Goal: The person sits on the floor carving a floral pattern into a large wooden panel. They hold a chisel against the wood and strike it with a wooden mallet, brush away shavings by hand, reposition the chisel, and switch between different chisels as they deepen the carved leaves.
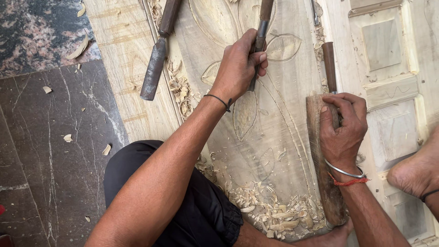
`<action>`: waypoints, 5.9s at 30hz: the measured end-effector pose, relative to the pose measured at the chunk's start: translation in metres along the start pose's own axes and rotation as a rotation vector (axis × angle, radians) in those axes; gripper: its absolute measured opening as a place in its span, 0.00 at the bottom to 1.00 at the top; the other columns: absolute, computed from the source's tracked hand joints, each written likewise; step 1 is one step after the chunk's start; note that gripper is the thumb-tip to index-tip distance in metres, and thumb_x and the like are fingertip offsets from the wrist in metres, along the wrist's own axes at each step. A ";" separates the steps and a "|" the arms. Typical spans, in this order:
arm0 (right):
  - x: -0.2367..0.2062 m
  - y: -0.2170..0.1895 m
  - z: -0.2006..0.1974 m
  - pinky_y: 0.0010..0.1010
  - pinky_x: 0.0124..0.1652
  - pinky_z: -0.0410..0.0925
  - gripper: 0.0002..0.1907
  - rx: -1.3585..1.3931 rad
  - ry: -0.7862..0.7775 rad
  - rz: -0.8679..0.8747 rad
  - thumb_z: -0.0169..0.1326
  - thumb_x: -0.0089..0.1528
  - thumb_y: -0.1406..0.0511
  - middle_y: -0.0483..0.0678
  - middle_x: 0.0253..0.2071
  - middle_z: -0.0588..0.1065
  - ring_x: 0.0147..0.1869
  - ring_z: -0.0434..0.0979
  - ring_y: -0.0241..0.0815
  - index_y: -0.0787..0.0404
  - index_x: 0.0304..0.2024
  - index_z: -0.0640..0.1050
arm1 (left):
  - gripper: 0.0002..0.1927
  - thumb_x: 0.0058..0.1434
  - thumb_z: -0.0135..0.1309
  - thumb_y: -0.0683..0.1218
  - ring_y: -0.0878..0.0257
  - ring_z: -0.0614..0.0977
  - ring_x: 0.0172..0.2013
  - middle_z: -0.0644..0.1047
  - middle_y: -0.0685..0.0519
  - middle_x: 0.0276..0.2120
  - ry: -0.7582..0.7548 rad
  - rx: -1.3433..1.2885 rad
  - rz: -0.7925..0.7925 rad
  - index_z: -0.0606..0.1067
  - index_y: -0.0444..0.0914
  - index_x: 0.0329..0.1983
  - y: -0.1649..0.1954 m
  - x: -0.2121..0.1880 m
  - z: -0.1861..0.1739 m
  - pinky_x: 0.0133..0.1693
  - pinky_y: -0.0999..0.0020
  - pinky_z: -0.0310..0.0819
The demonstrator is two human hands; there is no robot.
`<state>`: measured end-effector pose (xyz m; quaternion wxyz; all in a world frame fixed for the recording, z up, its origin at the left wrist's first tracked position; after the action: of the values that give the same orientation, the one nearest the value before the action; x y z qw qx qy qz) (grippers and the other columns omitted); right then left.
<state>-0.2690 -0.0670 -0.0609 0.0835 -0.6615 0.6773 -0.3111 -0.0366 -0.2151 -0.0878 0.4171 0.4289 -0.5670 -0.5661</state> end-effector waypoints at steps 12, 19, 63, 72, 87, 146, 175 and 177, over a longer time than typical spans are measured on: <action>-0.050 -0.018 -0.011 0.52 0.59 0.62 0.47 -0.327 -0.200 0.386 0.65 0.58 0.54 0.64 0.58 0.67 0.63 0.67 0.61 0.69 0.71 0.60 | 0.11 0.74 0.41 0.42 0.68 0.70 0.21 0.68 0.58 0.19 -0.101 0.174 -0.028 0.64 0.42 0.32 0.014 -0.011 0.002 0.23 0.66 0.66; -0.042 0.007 -0.035 0.47 0.52 0.73 0.38 -0.165 -0.324 0.533 0.64 0.54 0.56 0.61 0.51 0.77 0.52 0.80 0.57 0.63 0.63 0.69 | 0.13 0.74 0.37 0.46 0.70 0.68 0.20 0.66 0.62 0.19 -0.137 0.050 -0.108 0.67 0.44 0.31 0.026 -0.010 0.001 0.23 0.71 0.67; 0.007 0.037 -0.098 0.47 0.49 0.74 0.33 -0.478 -0.443 0.426 0.60 0.65 0.55 0.66 0.52 0.76 0.52 0.80 0.61 0.66 0.67 0.69 | 0.02 0.65 0.46 0.39 0.69 0.77 0.17 0.74 0.57 0.18 -0.156 0.093 -0.260 0.70 0.40 0.38 -0.022 0.032 0.013 0.20 0.69 0.77; 0.008 0.037 -0.098 0.46 0.48 0.74 0.31 -0.475 -0.456 0.429 0.59 0.67 0.56 0.65 0.51 0.76 0.51 0.80 0.60 0.66 0.67 0.69 | 0.06 0.68 0.45 0.40 0.71 0.79 0.18 0.76 0.58 0.19 -0.168 0.173 -0.225 0.71 0.38 0.34 -0.018 0.025 0.012 0.21 0.72 0.78; 0.011 0.030 -0.096 0.46 0.47 0.75 0.28 -0.485 -0.494 0.411 0.57 0.69 0.57 0.65 0.50 0.77 0.49 0.80 0.59 0.65 0.67 0.70 | 0.02 0.64 0.53 0.38 0.67 0.81 0.17 0.78 0.55 0.18 -0.231 0.183 -0.271 0.72 0.37 0.37 -0.025 0.025 0.011 0.22 0.68 0.77; 0.017 0.040 -0.108 0.40 0.30 0.78 0.27 -0.581 -0.503 0.477 0.66 0.35 0.82 0.60 0.35 0.84 0.30 0.87 0.50 0.72 0.40 0.85 | 0.05 0.60 0.60 0.43 0.62 0.85 0.27 0.81 0.53 0.25 -0.194 0.379 -0.256 0.75 0.41 0.37 -0.008 0.023 0.009 0.35 0.59 0.79; 0.018 0.035 -0.105 0.44 0.35 0.78 0.30 -0.563 -0.526 0.461 0.66 0.42 0.78 0.64 0.38 0.82 0.35 0.84 0.55 0.71 0.49 0.80 | 0.09 0.53 0.64 0.42 0.54 0.85 0.33 0.81 0.50 0.27 -0.107 0.444 -0.148 0.76 0.40 0.35 -0.006 0.007 0.016 0.38 0.53 0.78; 0.017 0.046 -0.106 0.44 0.35 0.78 0.30 -0.565 -0.527 0.458 0.66 0.42 0.77 0.64 0.39 0.82 0.35 0.84 0.55 0.71 0.49 0.80 | 0.09 0.53 0.64 0.41 0.53 0.85 0.33 0.81 0.50 0.28 -0.109 0.451 -0.141 0.76 0.40 0.35 -0.007 0.009 0.015 0.38 0.53 0.78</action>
<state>-0.3657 -0.0528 0.0038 0.1362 -0.5480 0.8202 0.0917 -0.0536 -0.2196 -0.0954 0.2392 0.5185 -0.6693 -0.4753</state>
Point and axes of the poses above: each hand's wrist, its own x-axis towards the middle knuckle, its own z-axis out of the palm, y = z × x, the point moved 1 cm from there along x, towards the middle knuckle
